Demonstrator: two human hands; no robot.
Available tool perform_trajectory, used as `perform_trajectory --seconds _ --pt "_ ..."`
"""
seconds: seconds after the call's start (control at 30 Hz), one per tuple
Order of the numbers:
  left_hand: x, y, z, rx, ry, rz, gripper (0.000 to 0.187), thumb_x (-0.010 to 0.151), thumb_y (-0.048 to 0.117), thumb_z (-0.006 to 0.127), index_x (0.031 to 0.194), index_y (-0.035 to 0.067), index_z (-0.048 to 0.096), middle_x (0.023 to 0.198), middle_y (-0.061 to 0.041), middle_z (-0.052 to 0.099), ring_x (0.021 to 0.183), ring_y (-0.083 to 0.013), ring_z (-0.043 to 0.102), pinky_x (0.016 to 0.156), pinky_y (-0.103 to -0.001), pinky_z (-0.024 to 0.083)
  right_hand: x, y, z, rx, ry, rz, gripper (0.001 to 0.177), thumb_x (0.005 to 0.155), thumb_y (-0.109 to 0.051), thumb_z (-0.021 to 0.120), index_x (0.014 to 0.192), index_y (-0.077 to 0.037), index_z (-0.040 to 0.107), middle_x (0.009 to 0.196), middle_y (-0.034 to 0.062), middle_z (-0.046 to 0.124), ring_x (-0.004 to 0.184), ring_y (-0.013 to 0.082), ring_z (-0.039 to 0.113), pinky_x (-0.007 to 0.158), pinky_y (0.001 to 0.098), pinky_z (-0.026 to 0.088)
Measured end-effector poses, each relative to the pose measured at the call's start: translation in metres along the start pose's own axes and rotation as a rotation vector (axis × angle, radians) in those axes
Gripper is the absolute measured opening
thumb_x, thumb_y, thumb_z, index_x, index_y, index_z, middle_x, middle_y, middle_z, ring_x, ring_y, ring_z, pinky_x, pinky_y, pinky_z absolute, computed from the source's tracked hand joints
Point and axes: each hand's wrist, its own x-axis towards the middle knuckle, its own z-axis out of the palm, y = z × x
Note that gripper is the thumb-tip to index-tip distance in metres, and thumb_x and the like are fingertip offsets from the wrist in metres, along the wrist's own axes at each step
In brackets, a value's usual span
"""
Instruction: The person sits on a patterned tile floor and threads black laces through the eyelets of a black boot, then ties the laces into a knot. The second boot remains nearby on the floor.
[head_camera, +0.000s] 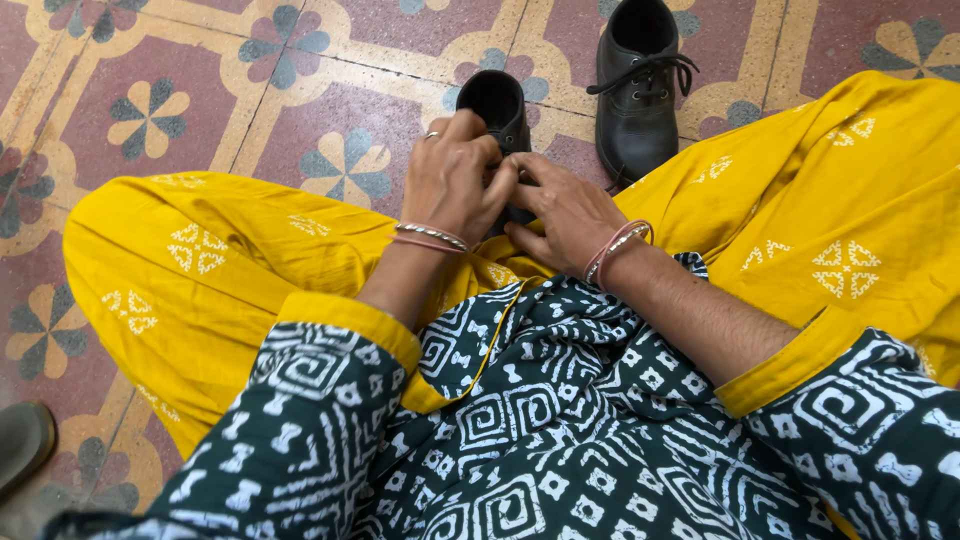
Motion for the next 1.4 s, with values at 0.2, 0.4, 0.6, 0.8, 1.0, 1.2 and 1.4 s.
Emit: perform_trajectory --seconds 0.2,0.4,0.6,0.8,1.0,1.2,1.4 --pt "-0.006 0.018 -0.027 -0.097 -0.09 -0.197 0.031 0.088 0.034 0.072 0.076 0.006 0.074 0.078 -0.014 0.071 0.072 -0.0302 0.067 0.068 -0.044 0.05 0.0 -0.008 -0.008 0.103 -0.013 0.052 0.04 0.085 -0.022 0.074 0.12 -0.004 0.068 0.144 0.0155 0.056 0.115 0.0367 0.065 0.097 0.0429 0.052" --pt "-0.018 0.038 -0.057 -0.184 -0.095 -0.231 0.037 0.088 0.038 0.074 0.071 0.005 0.071 0.063 -0.013 0.067 0.054 -0.0277 0.067 0.051 -0.041 0.05 0.0 -0.005 -0.004 0.114 0.006 0.065 0.034 0.086 -0.023 0.073 0.115 -0.005 0.069 0.143 0.0153 0.06 0.113 0.0355 0.066 0.095 0.0425 0.054" --pt "-0.019 0.061 -0.068 -0.401 -0.079 -0.188 0.029 0.095 0.036 0.067 0.086 0.009 0.073 0.069 -0.009 0.072 0.058 -0.0218 0.073 0.055 -0.036 0.055 0.004 0.008 0.005 0.042 0.104 -0.069 0.042 0.082 -0.023 0.076 0.118 -0.004 0.065 0.137 0.0199 0.062 0.116 0.0398 0.065 0.097 0.0456 0.053" --pt "-0.028 0.082 -0.062 -0.371 -0.139 -0.189 0.029 0.095 0.032 0.064 0.086 0.008 0.076 0.072 -0.015 0.07 0.065 -0.0315 0.07 0.061 -0.042 0.052 0.005 0.001 -0.002 0.237 0.1 0.15 0.054 0.079 -0.024 0.079 0.121 -0.003 0.052 0.114 0.0194 0.071 0.103 0.0388 0.069 0.082 0.0468 0.055" --pt "-0.026 0.07 -0.051 -0.235 -0.214 -0.224 0.031 0.099 0.032 0.058 0.086 0.011 0.077 0.089 -0.016 0.072 0.079 -0.0346 0.07 0.072 -0.048 0.052 -0.001 0.012 -0.003 0.572 0.293 0.341 0.022 0.107 -0.024 0.06 0.114 -0.004 0.063 0.086 0.0074 0.069 0.076 0.0187 0.069 0.069 0.0348 0.06" --pt "-0.006 0.025 -0.033 -0.003 -0.22 -0.378 0.026 0.091 0.035 0.067 0.101 0.012 0.069 0.095 -0.013 0.073 0.085 -0.0326 0.071 0.075 -0.045 0.054 -0.005 0.067 -0.016 1.161 0.522 0.855 0.016 0.104 -0.018 0.059 0.105 -0.012 0.073 0.077 -0.0018 0.066 0.065 0.0089 0.06 0.062 0.026 0.053" --pt "0.012 0.003 -0.006 0.101 -0.148 -0.255 0.027 0.087 0.029 0.074 0.11 0.015 0.069 0.102 -0.012 0.071 0.093 -0.0332 0.069 0.081 -0.045 0.052 -0.009 0.093 -0.02 1.312 0.832 1.022 0.02 0.094 -0.021 0.056 0.085 -0.011 0.07 0.071 0.0007 0.062 0.065 0.0133 0.056 0.062 0.0338 0.052"
